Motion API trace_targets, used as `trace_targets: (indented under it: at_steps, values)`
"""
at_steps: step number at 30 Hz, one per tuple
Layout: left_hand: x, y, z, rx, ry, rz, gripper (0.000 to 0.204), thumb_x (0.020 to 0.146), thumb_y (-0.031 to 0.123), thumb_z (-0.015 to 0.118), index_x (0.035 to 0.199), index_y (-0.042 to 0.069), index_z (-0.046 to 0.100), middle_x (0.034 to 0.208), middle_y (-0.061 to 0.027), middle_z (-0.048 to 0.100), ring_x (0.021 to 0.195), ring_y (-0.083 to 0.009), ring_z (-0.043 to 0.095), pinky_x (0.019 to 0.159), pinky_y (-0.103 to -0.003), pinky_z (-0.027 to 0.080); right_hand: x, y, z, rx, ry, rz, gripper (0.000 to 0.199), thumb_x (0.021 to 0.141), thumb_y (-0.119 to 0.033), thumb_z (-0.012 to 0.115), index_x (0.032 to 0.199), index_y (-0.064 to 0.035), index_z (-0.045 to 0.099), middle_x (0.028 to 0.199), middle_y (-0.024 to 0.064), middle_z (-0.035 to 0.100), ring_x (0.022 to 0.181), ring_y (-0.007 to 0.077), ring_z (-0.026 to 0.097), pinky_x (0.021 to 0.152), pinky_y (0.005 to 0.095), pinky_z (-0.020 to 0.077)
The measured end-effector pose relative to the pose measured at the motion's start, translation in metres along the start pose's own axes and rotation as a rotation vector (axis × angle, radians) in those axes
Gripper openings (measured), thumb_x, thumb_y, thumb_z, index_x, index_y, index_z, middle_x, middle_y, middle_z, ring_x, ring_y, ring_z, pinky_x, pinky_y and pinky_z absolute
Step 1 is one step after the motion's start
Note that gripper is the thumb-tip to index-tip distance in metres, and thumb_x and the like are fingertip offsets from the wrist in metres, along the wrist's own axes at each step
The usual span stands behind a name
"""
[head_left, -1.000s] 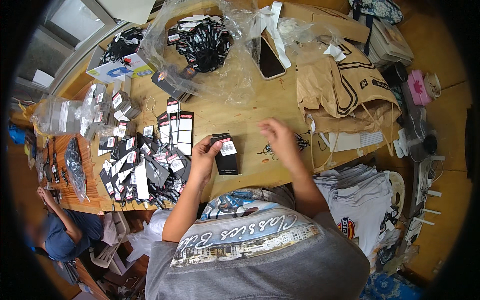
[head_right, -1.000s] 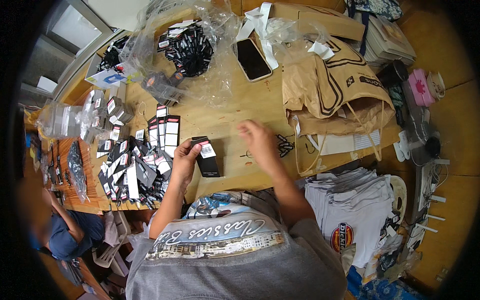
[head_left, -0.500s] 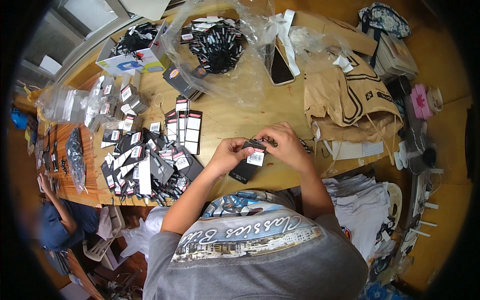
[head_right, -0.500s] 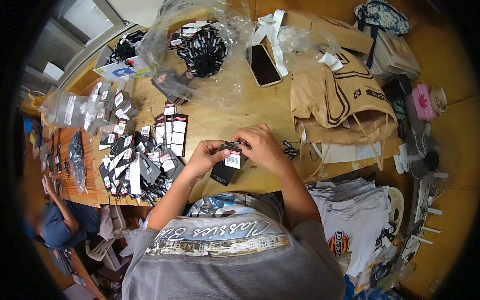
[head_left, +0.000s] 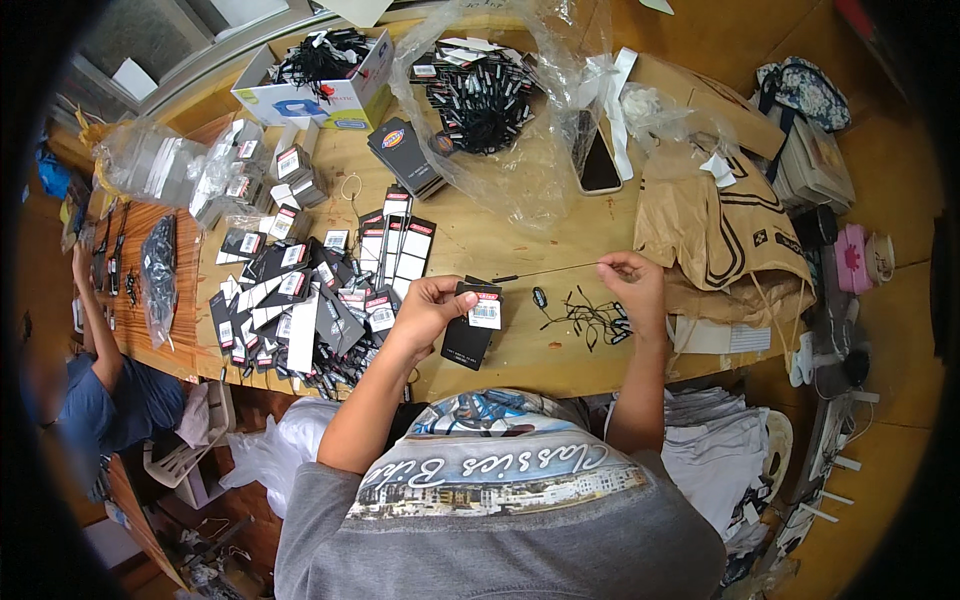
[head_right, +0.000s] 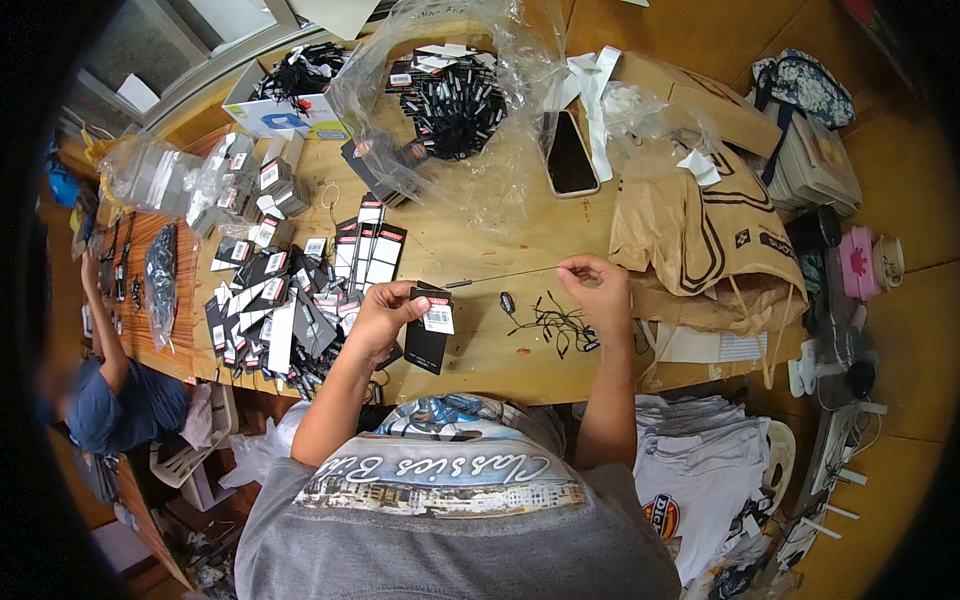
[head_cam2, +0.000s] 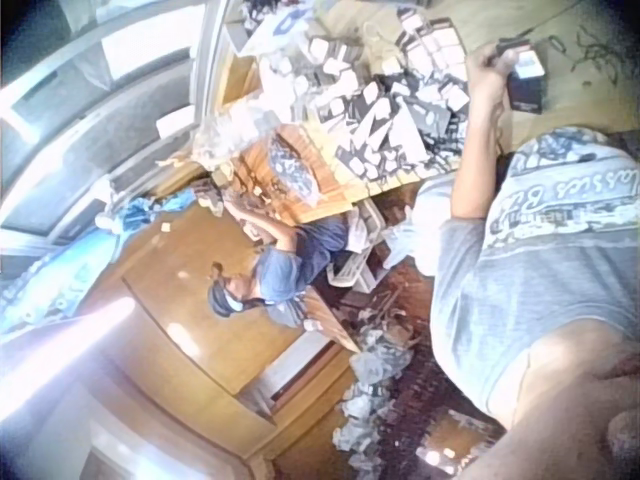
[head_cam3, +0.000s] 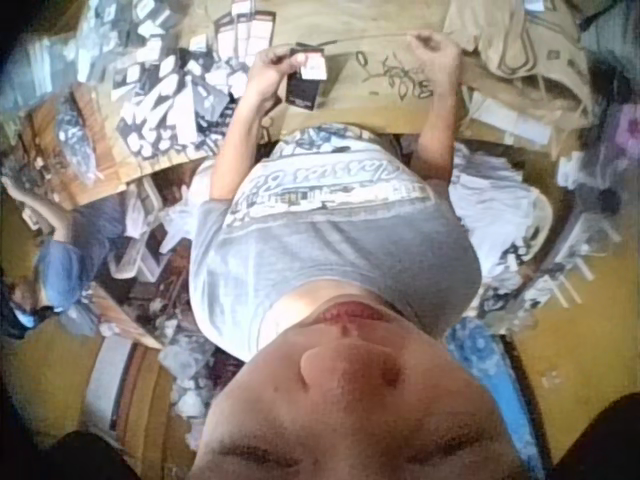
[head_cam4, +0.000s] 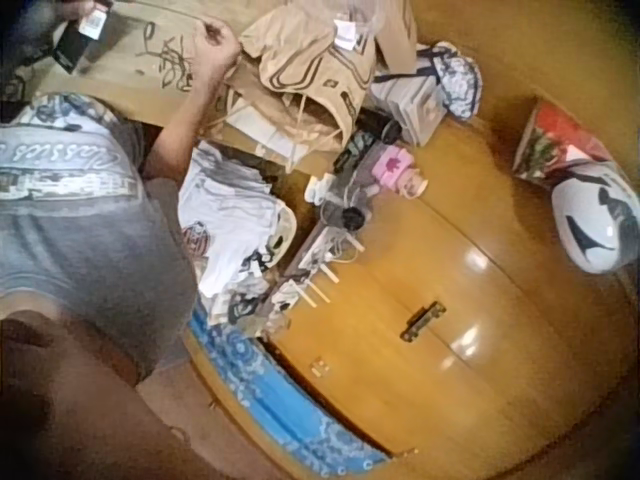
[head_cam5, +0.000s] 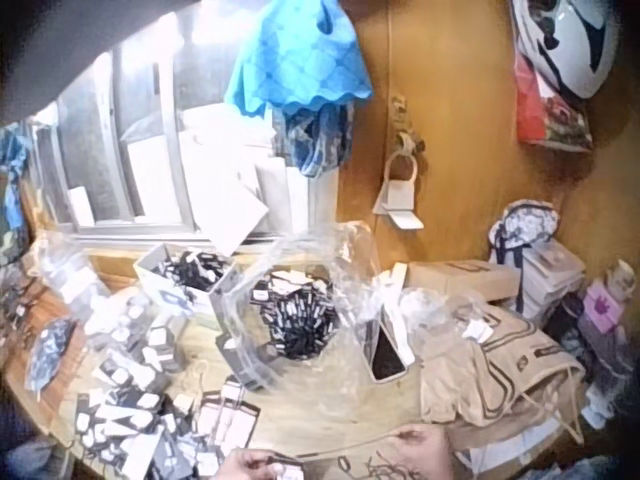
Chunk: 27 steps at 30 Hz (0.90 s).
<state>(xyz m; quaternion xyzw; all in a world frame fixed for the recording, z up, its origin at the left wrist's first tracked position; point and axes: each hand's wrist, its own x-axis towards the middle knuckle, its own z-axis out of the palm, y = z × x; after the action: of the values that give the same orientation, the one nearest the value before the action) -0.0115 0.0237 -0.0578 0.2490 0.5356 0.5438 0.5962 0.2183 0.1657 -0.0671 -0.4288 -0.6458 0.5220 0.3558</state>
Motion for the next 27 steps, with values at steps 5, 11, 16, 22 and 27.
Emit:
trace_targets:
  at_steps: [5, 11, 16, 22, 27]
  values:
    - [-0.001, -0.004, 0.004, -0.004, 0.003, -0.041, 0.012, 0.076, 0.005, 0.059, 0.084, -0.004, 0.060, 0.071, -0.0046, 0.060, 0.062, -0.0065, 0.052, 0.058, -0.020, 0.042, 0.003, 0.009, -0.006, 0.848, -0.114, 0.057, 0.011, 0.072, -0.006, 0.063, 0.080, -0.0038, 0.057, 0.071, 0.0027, 0.055, 0.068, 0.0143, 0.051, 0.065, 0.0265, 0.0413]
    - [0.002, -0.017, 0.007, 0.020, -0.014, -0.069, 0.012, 0.076, 0.006, 0.059, 0.084, -0.002, 0.061, 0.072, -0.0034, 0.060, 0.063, -0.0062, 0.052, 0.058, -0.019, 0.041, 0.006, -0.010, 0.027, 1.507, -0.146, 0.117, 0.009, 0.074, -0.014, 0.061, 0.080, -0.0106, 0.055, 0.082, 0.0022, 0.052, 0.078, 0.0169, 0.048, 0.073, 0.0297, 0.0374]
    - [0.000, -0.017, 0.008, -0.075, 0.093, -0.113, 0.015, 0.079, 0.007, 0.055, 0.091, -0.001, 0.052, 0.075, -0.0023, 0.057, 0.063, -0.0075, 0.053, 0.062, -0.021, 0.044, 0.009, -0.015, 0.027, 1.687, -0.266, 0.108, 0.010, 0.078, -0.012, 0.055, 0.084, -0.0046, 0.056, 0.077, 0.0037, 0.050, 0.066, 0.0141, 0.045, 0.061, 0.0248, 0.0391]
    - [0.004, -0.018, 0.005, -0.311, 0.104, 0.071, 0.020, 0.086, 0.009, 0.042, 0.103, 0.000, 0.042, 0.100, -0.0164, 0.056, 0.074, -0.0154, 0.058, 0.067, -0.024, 0.048, -0.015, -0.040, 0.055, 0.734, -0.198, -0.065, 0.014, 0.081, -0.004, 0.050, 0.091, -0.0005, 0.059, 0.084, 0.0065, 0.052, 0.061, 0.0104, 0.048, 0.055, 0.0200, 0.0397]
    - [-0.003, -0.003, 0.020, -0.208, 0.151, 0.136, 0.016, 0.083, 0.008, 0.049, 0.097, 0.000, 0.044, 0.089, -0.0099, 0.059, 0.068, -0.0096, 0.055, 0.063, -0.021, 0.046, -0.027, -0.047, 0.079, 0.139, -0.202, -0.196, 0.015, 0.079, 0.002, 0.049, 0.090, 0.0023, 0.059, 0.085, 0.0063, 0.051, 0.061, 0.0099, 0.050, 0.055, 0.0209, 0.0412]
